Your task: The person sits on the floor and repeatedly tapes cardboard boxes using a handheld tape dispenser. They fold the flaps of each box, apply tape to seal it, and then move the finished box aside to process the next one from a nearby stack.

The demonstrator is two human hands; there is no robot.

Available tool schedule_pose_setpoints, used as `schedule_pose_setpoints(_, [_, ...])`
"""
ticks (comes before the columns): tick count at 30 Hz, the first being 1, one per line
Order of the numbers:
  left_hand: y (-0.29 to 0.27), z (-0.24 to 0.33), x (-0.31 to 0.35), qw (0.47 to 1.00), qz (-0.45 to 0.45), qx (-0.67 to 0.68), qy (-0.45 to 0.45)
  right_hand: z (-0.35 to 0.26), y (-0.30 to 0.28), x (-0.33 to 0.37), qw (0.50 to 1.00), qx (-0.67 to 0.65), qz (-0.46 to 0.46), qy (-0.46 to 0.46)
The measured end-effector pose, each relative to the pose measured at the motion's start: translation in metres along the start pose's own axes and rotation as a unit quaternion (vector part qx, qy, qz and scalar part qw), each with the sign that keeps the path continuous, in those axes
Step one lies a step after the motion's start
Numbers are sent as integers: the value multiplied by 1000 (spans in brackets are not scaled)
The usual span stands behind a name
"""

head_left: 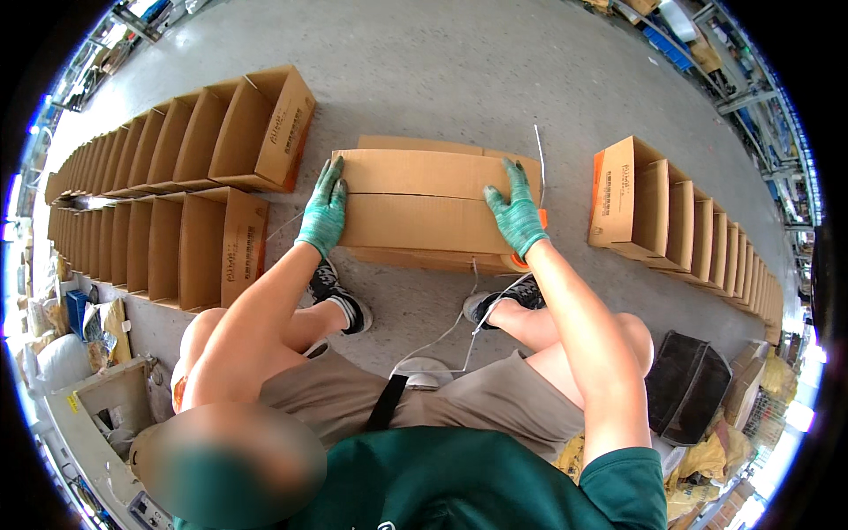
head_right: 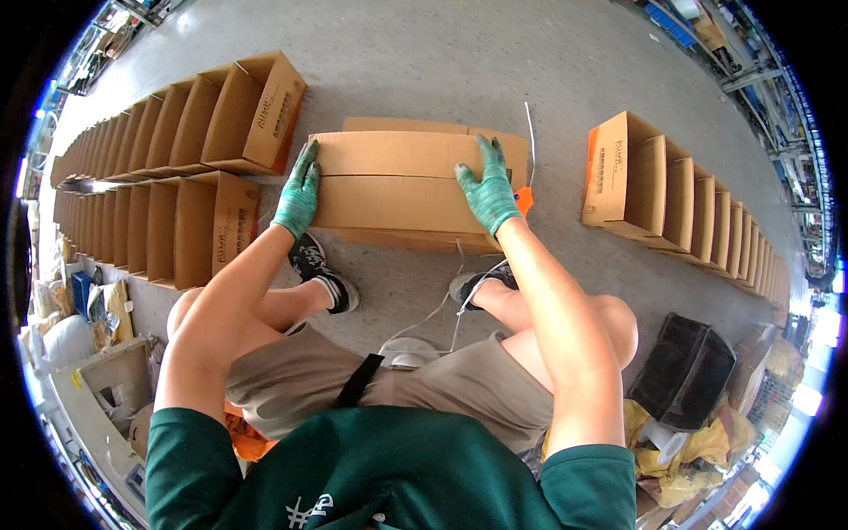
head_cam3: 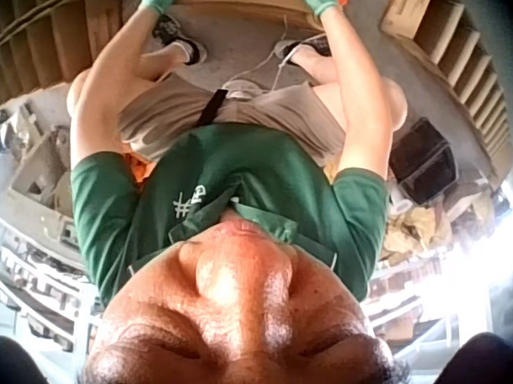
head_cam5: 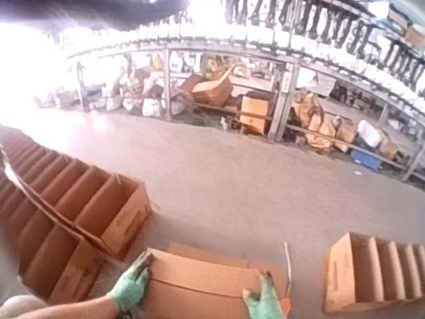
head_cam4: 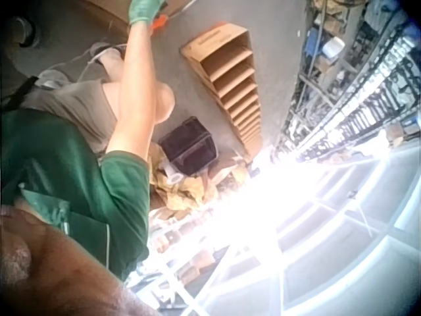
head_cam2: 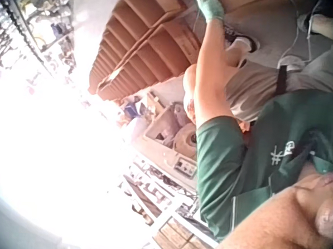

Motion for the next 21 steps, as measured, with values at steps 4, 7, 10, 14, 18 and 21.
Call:
schedule_pose_setpoints(4, [8,-3,0,999,-3,44,-21,7,2,7,999,23,-17,-24])
schedule_pose_setpoints(7, [10,-3,-2,999,5,46,-3,27,-19,-3,999,-33,-14,-31])
schedule_pose_setpoints(10, [8,-1,2,998,5,56,-16,50,-55,-13,985,42,-105,134])
schedule_pose_setpoints(14, [7,-4,4,998,11,47,-42,87,-14,14,862,380,-311,128])
schedule_pose_setpoints(18, [11,-1,5,998,5,38,-42,141,42,44,896,323,-240,187])
schedule_pose_setpoints(21, [11,-2,2,999,14,31,-38,169,53,49,947,161,-89,264])
Point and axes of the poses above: each hand's wrist, its own x-axis away from the middle knuckle, its own y-axis out of the palm, z = x × y, the point moved 4 cm from there along -x, towards the middle knuckle, and after that the axes turned 10 degrees about -z, right-handed, at the moved point
